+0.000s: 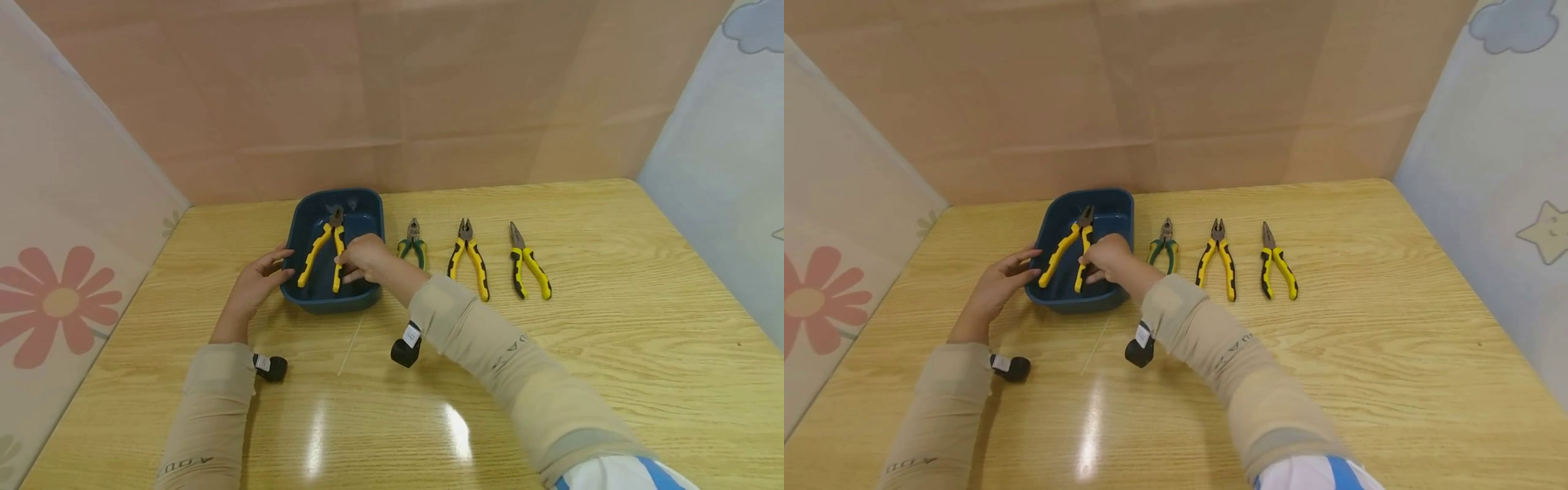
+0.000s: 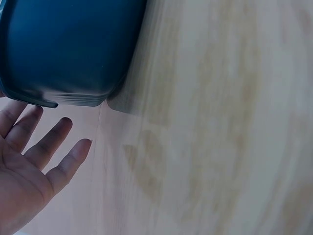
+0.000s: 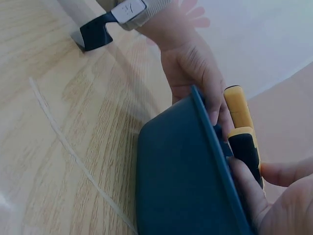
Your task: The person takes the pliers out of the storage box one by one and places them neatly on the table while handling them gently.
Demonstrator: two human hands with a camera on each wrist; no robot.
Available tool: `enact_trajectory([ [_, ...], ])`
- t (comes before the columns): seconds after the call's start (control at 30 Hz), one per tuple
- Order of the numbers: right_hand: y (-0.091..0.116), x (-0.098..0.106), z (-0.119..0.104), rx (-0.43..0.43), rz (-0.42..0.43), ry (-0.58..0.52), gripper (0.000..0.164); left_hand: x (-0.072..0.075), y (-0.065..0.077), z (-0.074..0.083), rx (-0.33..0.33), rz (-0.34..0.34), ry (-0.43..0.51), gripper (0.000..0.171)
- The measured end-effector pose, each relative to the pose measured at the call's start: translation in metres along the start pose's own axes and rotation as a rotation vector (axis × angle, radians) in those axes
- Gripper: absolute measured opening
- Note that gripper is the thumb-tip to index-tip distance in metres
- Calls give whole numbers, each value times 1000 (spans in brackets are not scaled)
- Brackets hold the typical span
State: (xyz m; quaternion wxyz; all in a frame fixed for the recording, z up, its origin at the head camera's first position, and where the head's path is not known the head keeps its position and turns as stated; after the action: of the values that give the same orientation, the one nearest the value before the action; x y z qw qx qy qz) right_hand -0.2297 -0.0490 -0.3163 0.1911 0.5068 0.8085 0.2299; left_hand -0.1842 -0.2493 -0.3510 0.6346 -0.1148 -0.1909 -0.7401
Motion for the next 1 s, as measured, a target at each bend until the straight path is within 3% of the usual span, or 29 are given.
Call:
enact_trajectory([
  [0.3,16,4,-1,32,-54,-36,44,-1,0,1,-1,-3,12,49],
  [0.53,26,13,0,58,-59,-37,35,0,2,1,-3,-2,8,49],
  [1.0,45,35,4,94,-21,-26,52,0,3,2,-5,-2,-11,49],
])
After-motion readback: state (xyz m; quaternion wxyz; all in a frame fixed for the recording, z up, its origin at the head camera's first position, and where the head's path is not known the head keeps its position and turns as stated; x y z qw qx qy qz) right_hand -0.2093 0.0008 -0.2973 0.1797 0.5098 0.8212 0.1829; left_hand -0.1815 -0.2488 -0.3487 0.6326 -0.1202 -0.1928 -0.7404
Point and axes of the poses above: each hand's wrist, its own y-axis away from the middle knuckle, its own x-axis out of the back of the hand, z = x × y, the point moved 2 cm from there along -y, towards the middle knuckle, and after that the axes turned 4 degrees about -z, right-handed, at the moved point
